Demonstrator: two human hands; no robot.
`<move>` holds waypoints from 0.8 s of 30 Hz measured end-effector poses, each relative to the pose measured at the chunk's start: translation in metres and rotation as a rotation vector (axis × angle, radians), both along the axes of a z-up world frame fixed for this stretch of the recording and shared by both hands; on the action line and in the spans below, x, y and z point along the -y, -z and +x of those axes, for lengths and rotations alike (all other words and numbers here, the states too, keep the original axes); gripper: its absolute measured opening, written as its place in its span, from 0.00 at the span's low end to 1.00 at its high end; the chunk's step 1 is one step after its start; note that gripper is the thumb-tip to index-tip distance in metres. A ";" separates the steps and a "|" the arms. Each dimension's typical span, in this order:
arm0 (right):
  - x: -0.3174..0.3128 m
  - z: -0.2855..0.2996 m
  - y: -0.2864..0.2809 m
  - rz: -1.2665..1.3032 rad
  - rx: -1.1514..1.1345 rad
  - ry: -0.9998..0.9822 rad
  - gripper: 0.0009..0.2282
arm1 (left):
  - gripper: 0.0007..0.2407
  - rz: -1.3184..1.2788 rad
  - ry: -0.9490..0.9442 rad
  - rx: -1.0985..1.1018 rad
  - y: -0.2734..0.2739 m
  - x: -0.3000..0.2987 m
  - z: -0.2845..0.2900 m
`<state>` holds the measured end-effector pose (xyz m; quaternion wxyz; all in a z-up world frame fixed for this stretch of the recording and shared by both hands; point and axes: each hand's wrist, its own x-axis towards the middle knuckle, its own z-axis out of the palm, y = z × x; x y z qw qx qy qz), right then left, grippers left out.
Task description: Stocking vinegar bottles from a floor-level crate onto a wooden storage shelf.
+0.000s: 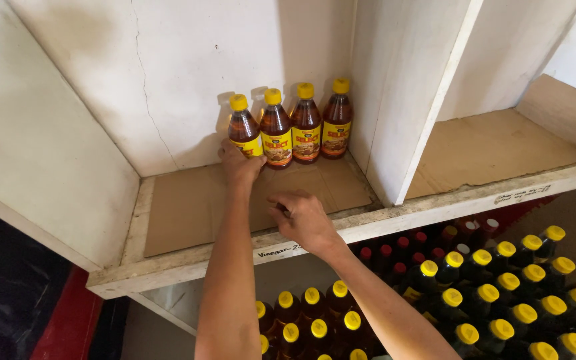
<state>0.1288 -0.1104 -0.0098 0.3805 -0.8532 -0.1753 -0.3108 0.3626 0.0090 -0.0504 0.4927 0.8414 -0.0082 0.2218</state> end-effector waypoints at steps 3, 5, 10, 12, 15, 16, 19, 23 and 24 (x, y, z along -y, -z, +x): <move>-0.001 -0.002 -0.003 0.021 -0.072 0.005 0.10 | 0.36 -0.001 0.038 0.073 0.010 -0.004 0.005; -0.001 -0.002 -0.003 0.021 -0.094 0.015 0.10 | 0.36 -0.006 0.045 0.082 0.010 -0.004 0.005; 0.000 -0.002 -0.001 0.006 -0.061 0.017 0.10 | 0.37 0.001 0.046 0.082 0.009 -0.002 0.008; -0.001 -0.003 -0.002 -0.001 -0.062 0.011 0.10 | 0.36 0.024 0.045 0.084 0.009 -0.004 0.006; -0.002 -0.003 -0.004 0.023 -0.099 0.018 0.10 | 0.36 0.011 0.055 0.089 0.010 -0.004 0.004; -0.003 -0.003 -0.004 0.022 -0.096 0.018 0.10 | 0.36 0.010 0.055 0.092 0.010 -0.003 0.006; -0.003 -0.005 -0.005 0.024 -0.107 0.024 0.10 | 0.36 -0.003 0.059 0.082 0.011 -0.002 0.010; -0.002 -0.004 -0.003 0.015 -0.067 0.018 0.10 | 0.37 -0.012 0.087 0.082 0.016 -0.003 0.013; -0.001 -0.003 -0.002 0.006 -0.051 0.022 0.10 | 0.37 -0.007 0.096 0.092 0.017 -0.003 0.014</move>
